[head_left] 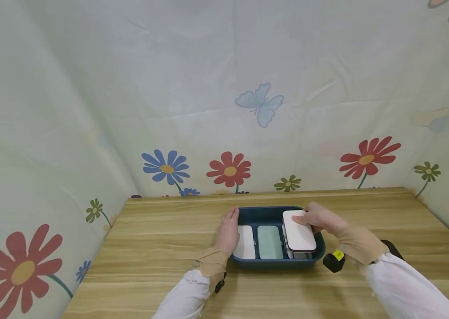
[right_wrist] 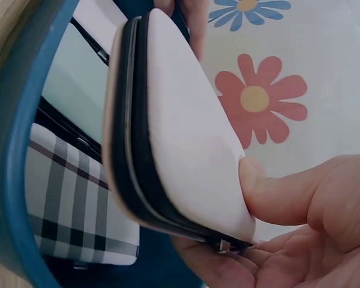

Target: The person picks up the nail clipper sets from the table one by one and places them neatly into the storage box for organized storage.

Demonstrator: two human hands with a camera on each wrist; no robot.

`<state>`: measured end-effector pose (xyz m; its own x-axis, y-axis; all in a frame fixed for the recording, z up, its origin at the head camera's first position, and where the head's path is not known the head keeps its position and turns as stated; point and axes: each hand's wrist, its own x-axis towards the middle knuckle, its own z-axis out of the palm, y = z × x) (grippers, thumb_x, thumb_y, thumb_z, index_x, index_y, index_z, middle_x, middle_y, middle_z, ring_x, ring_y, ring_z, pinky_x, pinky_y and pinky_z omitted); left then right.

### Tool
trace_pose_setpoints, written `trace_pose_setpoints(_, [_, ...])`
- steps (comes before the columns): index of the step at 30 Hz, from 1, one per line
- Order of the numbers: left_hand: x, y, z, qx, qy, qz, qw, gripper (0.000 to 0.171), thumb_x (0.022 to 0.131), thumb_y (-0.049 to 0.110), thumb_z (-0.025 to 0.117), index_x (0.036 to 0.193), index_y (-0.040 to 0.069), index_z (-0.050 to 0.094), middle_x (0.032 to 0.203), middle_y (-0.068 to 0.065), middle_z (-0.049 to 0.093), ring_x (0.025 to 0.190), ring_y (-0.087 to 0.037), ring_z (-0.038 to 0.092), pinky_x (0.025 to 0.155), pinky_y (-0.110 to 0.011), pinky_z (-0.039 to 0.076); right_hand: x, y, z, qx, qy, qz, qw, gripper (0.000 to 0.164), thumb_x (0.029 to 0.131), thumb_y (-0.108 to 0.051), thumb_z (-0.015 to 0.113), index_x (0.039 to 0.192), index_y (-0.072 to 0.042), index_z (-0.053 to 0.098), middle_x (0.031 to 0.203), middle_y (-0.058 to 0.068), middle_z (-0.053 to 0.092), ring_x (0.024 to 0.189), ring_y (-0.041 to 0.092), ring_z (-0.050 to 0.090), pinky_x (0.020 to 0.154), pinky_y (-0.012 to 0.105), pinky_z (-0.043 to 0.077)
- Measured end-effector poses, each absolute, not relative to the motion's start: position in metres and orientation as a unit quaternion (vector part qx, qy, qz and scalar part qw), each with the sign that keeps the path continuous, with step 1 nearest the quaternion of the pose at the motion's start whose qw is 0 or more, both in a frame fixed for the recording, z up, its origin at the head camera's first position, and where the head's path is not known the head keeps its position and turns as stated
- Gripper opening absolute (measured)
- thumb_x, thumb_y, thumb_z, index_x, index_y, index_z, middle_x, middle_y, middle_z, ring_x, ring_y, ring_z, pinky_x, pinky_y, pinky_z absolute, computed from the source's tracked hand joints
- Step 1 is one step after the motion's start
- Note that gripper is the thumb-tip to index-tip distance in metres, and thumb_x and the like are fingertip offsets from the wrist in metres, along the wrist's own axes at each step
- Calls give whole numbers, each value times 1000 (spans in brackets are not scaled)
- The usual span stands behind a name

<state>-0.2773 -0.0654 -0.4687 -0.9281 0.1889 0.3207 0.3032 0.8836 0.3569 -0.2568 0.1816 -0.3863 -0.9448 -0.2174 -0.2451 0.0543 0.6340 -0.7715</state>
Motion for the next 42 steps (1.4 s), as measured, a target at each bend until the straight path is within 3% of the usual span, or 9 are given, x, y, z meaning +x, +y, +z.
trace_pose_setpoints(18, [-276,-68,-466,-108,-944,-290,117,56,79,-19,53,132,-2,43,134,-15,40,120,-29,38,97,-36,31,-267,139,-395,-28,890,-429,152,35,88,-14,60,97,18,51,79,16,55,68,24,57,64,37,52])
trace_pose_setpoints(27, [-278,-70,-469,-121,-934,-310,131,56,76,-23,50,129,-4,46,132,-18,42,118,-30,40,97,-36,32,-274,122,-399,-9,870,-465,166,31,90,-11,57,96,18,53,77,16,58,69,27,62,63,38,52])
trace_pose_setpoints(42, [-281,-73,-472,-145,-915,-348,146,55,72,-26,42,124,-10,47,128,-22,44,117,-33,40,97,-39,31,-283,97,-412,14,845,-499,191,29,92,-5,50,102,22,48,84,20,53,71,25,57,68,41,51])
